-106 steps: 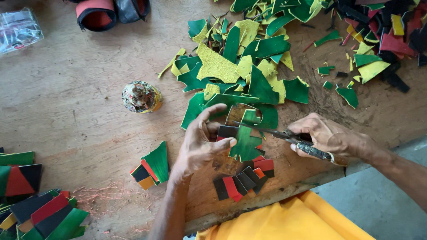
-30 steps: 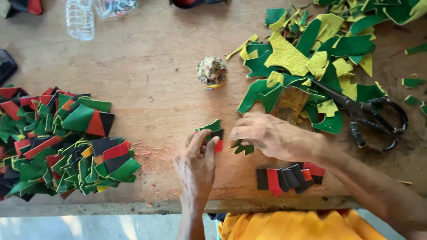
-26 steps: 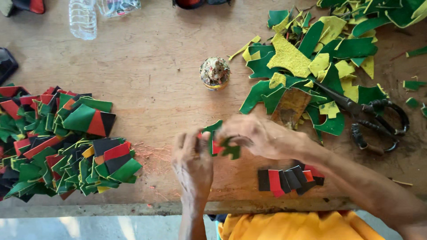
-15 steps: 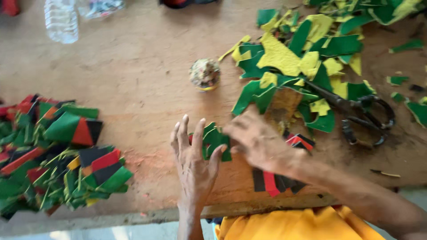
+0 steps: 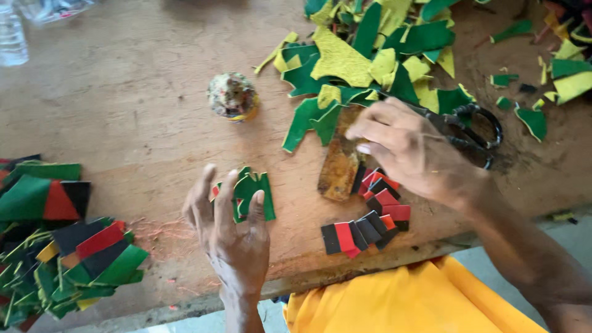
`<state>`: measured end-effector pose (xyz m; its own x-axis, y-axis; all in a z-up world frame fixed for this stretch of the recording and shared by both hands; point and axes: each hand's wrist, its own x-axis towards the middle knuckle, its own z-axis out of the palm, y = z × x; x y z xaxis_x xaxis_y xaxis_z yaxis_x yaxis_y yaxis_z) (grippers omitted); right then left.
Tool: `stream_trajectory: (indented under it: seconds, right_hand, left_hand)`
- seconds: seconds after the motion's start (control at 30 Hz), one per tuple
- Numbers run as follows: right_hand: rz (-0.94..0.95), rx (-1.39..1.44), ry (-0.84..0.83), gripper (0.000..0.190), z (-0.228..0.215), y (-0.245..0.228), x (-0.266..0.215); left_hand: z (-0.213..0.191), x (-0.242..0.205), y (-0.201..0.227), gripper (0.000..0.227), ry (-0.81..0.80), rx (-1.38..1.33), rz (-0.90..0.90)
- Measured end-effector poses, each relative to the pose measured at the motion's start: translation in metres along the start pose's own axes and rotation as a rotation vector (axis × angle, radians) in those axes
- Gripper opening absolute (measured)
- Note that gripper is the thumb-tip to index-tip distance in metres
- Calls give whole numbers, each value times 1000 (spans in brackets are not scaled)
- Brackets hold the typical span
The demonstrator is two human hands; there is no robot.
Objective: The person uses shears to cut small rectangular pieces of green, red, and black material on a wooden workbench. They repeatedly pick up pieces, align them, cut them, and place the cut pieces into a growing stack on the left side of the table.
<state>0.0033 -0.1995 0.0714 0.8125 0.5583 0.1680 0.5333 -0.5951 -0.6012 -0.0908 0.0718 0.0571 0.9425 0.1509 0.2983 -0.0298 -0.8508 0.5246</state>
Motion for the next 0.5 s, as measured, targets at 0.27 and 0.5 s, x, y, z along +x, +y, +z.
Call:
stream_trajectory:
  seconds: [0.27,0.5]
  right_hand:
    - [104,41,-166,27,-10,8,-54]
    - [403,136,-162,44,-7,6,-70]
  left_hand:
    - [20,-2,30,48,-603,-369,24]
    - [50,-16,66,86,-484,-360,137]
